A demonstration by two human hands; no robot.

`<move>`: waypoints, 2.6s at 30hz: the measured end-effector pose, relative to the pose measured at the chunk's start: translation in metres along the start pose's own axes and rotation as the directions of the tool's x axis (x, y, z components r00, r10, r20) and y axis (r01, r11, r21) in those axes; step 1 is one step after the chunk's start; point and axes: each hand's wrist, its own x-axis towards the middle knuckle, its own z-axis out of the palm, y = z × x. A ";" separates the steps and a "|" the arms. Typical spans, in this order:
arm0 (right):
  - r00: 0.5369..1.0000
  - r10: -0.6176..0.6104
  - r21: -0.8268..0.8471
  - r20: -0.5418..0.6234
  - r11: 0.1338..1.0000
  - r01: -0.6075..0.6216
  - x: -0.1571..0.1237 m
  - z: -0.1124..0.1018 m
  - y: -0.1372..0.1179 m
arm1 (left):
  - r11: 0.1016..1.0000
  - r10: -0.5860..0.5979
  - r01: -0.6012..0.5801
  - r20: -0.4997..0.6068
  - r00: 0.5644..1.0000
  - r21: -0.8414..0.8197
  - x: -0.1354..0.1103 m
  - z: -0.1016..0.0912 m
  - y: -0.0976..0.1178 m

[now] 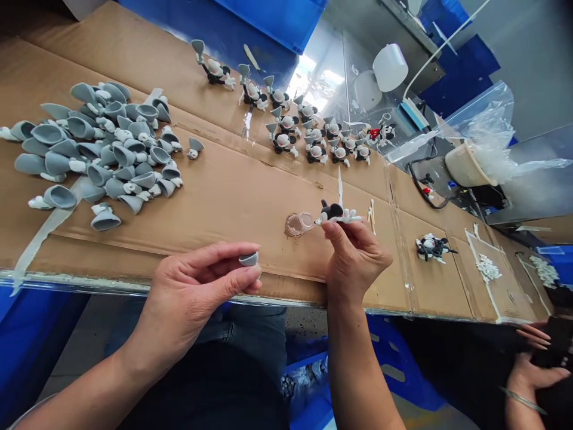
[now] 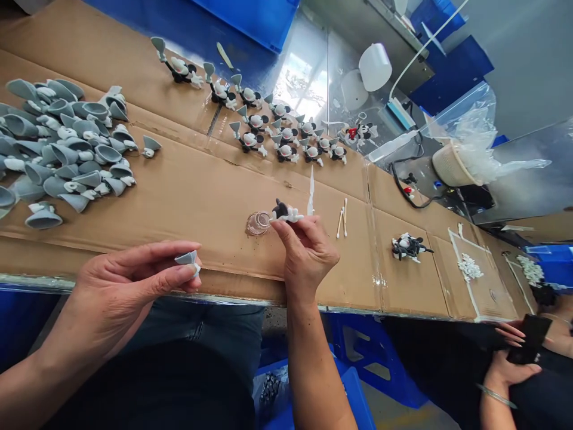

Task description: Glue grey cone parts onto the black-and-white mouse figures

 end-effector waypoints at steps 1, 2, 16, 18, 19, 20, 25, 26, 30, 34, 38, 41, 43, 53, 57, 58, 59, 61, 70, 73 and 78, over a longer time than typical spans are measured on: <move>1.000 -0.014 0.001 -0.002 1.000 0.014 0.000 0.000 0.000 | 1.000 -0.002 0.002 0.008 1.000 -0.006 0.000 0.000 0.000; 1.000 -0.027 -0.002 -0.007 1.000 0.027 0.000 0.000 -0.001 | 1.000 -0.006 0.006 0.014 1.000 -0.009 -0.001 0.001 0.001; 0.991 -0.133 -0.108 0.029 0.985 0.135 0.003 0.002 -0.002 | 0.999 0.050 -0.050 0.037 0.998 0.000 0.000 0.001 0.000; 0.989 -0.148 -0.150 0.027 0.977 0.150 0.003 0.002 -0.001 | 0.999 0.039 -0.039 0.047 0.998 0.008 0.001 0.001 0.001; 0.987 -0.158 -0.159 0.023 0.974 0.160 0.003 0.002 -0.001 | 0.999 0.030 -0.031 0.055 0.998 0.009 0.001 0.001 0.002; 0.985 -0.170 -0.154 0.019 0.973 0.170 0.003 0.002 -0.001 | 1.000 0.026 -0.027 0.063 0.998 0.007 0.000 0.001 0.002; 0.976 -0.216 -0.072 0.002 0.974 0.215 0.002 0.004 0.002 | 0.999 0.035 -0.036 0.078 0.996 0.009 -0.001 0.000 0.004; 0.975 -0.220 -0.068 0.002 0.973 0.220 0.002 0.004 0.002 | 0.999 0.038 -0.040 0.076 0.996 0.014 -0.001 0.000 0.003; 0.970 -0.243 -0.071 0.004 0.967 0.243 0.003 0.005 0.002 | 0.999 0.044 -0.046 0.076 0.996 0.020 0.000 0.000 0.002; 0.968 -0.251 -0.098 0.006 0.963 0.251 0.003 0.004 0.001 | 0.999 0.049 -0.051 0.075 0.996 0.016 0.000 -0.001 0.001; 0.966 -0.259 -0.110 0.023 0.959 0.260 0.002 0.004 0.001 | 0.999 0.044 -0.045 0.072 0.996 0.011 0.000 -0.001 0.000; 0.967 -0.254 -0.083 0.013 0.964 0.254 0.001 0.005 0.000 | 0.998 0.049 -0.051 0.067 0.997 0.023 0.000 0.000 0.000; 0.975 -0.221 -0.040 -0.037 0.975 0.219 0.002 0.005 -0.001 | 0.998 0.055 -0.057 0.067 0.996 0.033 0.000 -0.001 0.000; 0.922 0.373 0.483 -0.098 0.828 -0.284 -0.004 -0.018 -0.012 | 0.996 -0.035 0.039 -0.060 0.998 0.078 0.002 -0.005 -0.004; 0.887 0.460 0.538 -0.036 0.757 -0.371 -0.019 -0.028 -0.018 | 0.996 -0.025 0.037 -0.134 0.991 0.081 0.000 0.000 -0.004; 0.880 0.474 0.548 -0.024 0.743 -0.385 -0.023 -0.030 -0.019 | 0.996 -0.018 0.030 -0.136 0.991 0.086 -0.001 0.002 -0.005; 0.874 0.485 0.557 -0.015 0.730 -0.396 -0.027 -0.031 -0.021 | 0.996 -0.017 0.029 -0.128 0.992 0.088 -0.001 0.004 -0.005; 0.868 0.497 0.575 -0.003 0.711 -0.405 -0.035 -0.033 -0.024 | 0.996 -0.038 0.045 -0.093 0.995 0.073 0.000 0.009 -0.008; 0.954 0.288 0.532 0.080 0.797 -0.285 -0.068 -0.024 -0.020 | 0.999 -0.040 0.039 0.031 0.999 0.016 0.004 0.016 -0.013; 0.964 0.213 0.518 0.159 0.813 -0.265 -0.074 -0.019 -0.016 | 1.000 -0.009 0.009 -0.019 1.000 -0.017 0.000 0.022 -0.010; 0.963 0.150 0.541 0.226 0.803 -0.252 -0.069 -0.015 -0.017 | 0.995 0.078 -0.086 -0.140 0.987 -0.051 -0.004 0.033 -0.011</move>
